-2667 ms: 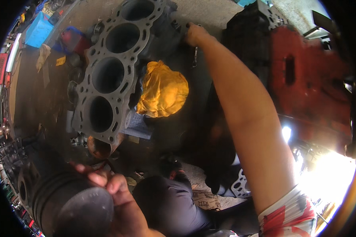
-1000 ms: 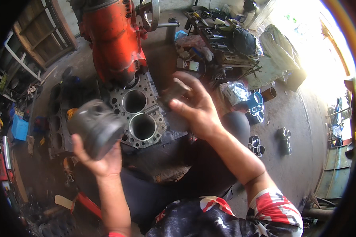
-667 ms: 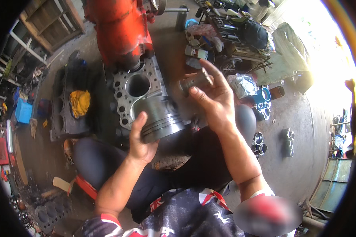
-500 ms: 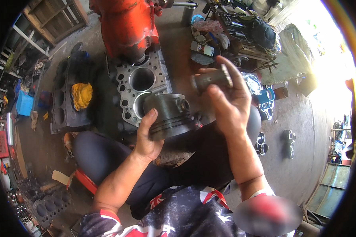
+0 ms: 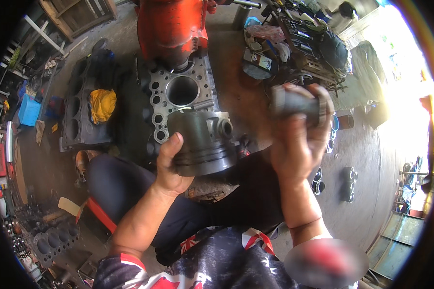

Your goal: The person uses a torque wrench to tighten bolts on an engine block, then picks up a piston and inserts a wrist pin into it. The person repeats the wrist pin insertion with another piston.

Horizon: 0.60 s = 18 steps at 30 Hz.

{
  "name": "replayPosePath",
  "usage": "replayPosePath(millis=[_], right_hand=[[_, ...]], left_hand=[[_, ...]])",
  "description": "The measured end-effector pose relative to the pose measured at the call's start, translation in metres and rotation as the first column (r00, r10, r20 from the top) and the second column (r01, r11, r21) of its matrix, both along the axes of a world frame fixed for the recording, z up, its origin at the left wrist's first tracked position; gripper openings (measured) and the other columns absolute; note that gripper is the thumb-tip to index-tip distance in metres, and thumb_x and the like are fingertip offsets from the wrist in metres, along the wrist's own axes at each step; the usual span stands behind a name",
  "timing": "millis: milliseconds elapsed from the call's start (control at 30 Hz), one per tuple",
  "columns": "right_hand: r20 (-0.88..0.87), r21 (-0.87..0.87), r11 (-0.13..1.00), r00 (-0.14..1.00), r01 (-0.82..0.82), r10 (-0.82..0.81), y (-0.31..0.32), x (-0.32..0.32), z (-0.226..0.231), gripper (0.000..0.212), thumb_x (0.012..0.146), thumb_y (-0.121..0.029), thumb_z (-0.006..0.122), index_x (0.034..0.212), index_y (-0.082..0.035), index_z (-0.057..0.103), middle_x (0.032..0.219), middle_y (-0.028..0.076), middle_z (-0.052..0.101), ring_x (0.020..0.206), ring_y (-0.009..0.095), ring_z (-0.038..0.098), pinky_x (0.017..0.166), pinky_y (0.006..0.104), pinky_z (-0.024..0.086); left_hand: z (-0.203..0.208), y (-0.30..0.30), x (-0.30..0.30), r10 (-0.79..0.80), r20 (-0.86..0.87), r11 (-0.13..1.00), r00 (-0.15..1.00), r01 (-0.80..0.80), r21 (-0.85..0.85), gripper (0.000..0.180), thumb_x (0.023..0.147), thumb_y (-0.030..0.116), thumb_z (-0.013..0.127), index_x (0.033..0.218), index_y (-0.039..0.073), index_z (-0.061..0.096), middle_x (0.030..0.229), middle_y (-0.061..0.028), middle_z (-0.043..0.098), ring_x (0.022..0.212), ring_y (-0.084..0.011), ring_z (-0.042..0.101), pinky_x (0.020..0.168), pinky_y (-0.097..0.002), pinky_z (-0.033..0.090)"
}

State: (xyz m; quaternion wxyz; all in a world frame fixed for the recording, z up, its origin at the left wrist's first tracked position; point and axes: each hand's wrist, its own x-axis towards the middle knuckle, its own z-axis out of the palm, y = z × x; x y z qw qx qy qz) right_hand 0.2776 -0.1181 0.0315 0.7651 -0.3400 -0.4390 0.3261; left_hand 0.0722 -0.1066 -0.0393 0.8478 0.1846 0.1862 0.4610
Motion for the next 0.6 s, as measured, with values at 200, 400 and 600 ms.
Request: replayPosePath(millis=[200,400,600], right_hand=[[0.174,-0.136,0.988,0.980,-0.075,0.098,0.0008,0.0007,0.0034,0.059,0.090,0.001,0.073,0.140,-0.001,0.041,0.124,0.023,0.066,0.115,0.027,0.065,0.100,0.0383,0.052],[0.763,0.037,0.996,0.641,0.080,-0.080,-0.0015,-0.0005,0.0022,0.057,0.083,0.005,0.077,0.131,0.000,0.047,0.124,0.019,0.066,0.115,0.029,0.066,0.099,0.0372,0.053],[0.210,0.127,0.991,0.976,0.031,-0.057,-0.0029,0.0013,-0.0023,0.060,0.087,0.006,0.071,0.136,-0.001,0.036,0.125,0.025,0.064,0.115,0.033,0.065,0.101,0.0431,0.053]], left_hand=[[-0.0015,0.0056,-0.0017,0.000,0.032,0.999,0.999,-0.002,0.047,0.068,0.094,0.054,0.062,0.142,0.006,0.052,0.133,-0.0096,0.063,0.121,-0.0255,0.061,0.108,-0.0449,0.046],[-0.0052,0.0057,-0.0009,-0.021,0.092,1.000,0.996,0.019,0.023,0.068,0.095,0.056,0.058,0.141,0.006,0.054,0.135,-0.0100,0.063,0.124,-0.0249,0.060,0.111,-0.0441,0.043],[-0.0049,0.0057,0.0039,-0.002,0.147,1.000,0.989,0.006,-0.024,0.069,0.095,0.058,0.057,0.141,0.006,0.054,0.135,-0.0097,0.063,0.124,-0.0246,0.060,0.110,-0.0427,0.043]])
